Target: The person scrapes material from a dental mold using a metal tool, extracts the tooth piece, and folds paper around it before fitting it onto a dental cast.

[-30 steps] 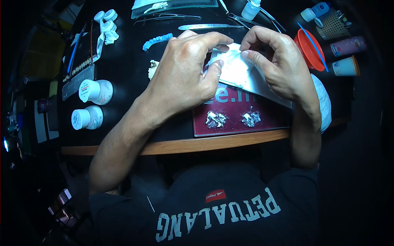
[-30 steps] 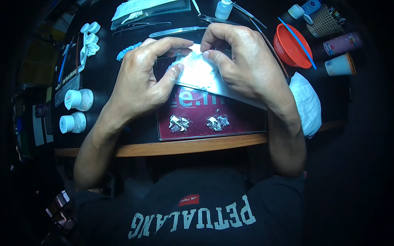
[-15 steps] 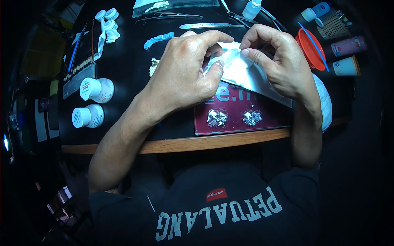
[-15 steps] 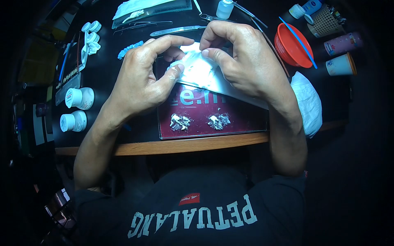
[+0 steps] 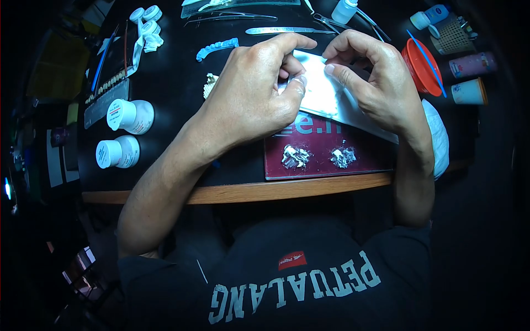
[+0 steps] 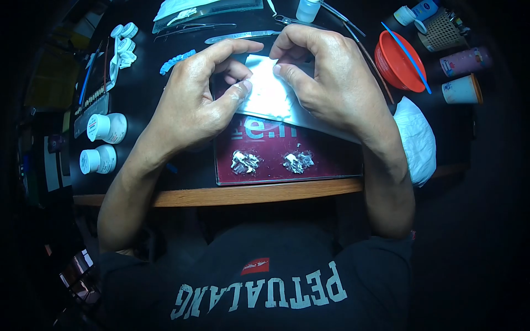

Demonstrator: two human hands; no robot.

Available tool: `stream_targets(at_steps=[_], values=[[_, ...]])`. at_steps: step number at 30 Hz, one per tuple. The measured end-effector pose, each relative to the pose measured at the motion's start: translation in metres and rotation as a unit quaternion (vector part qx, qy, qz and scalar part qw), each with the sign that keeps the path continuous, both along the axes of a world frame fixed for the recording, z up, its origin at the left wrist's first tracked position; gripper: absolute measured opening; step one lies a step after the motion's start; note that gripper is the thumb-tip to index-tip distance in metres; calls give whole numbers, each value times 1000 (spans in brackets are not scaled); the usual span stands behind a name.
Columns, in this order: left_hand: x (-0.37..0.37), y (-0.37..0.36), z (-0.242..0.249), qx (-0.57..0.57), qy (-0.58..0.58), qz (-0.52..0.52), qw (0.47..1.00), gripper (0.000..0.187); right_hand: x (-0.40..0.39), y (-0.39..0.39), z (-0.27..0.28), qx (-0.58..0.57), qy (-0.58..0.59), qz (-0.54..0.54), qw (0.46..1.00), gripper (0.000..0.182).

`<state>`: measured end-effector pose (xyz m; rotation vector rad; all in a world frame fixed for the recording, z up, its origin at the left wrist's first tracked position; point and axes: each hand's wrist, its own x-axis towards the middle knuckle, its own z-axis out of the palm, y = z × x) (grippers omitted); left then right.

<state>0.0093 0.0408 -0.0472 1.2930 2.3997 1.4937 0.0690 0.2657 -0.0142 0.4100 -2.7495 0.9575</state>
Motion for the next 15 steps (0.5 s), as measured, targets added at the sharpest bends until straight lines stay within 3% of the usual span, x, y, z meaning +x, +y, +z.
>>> stream_targets(at_steps=[4, 15], values=[[1, 0, -1, 3, 4, 10, 1000, 45, 2, 0, 5, -15, 7, 2, 1000, 15], [-2, 3, -7, 22, 6, 12, 1000, 42, 12, -11, 21, 102, 11, 34, 994, 28]])
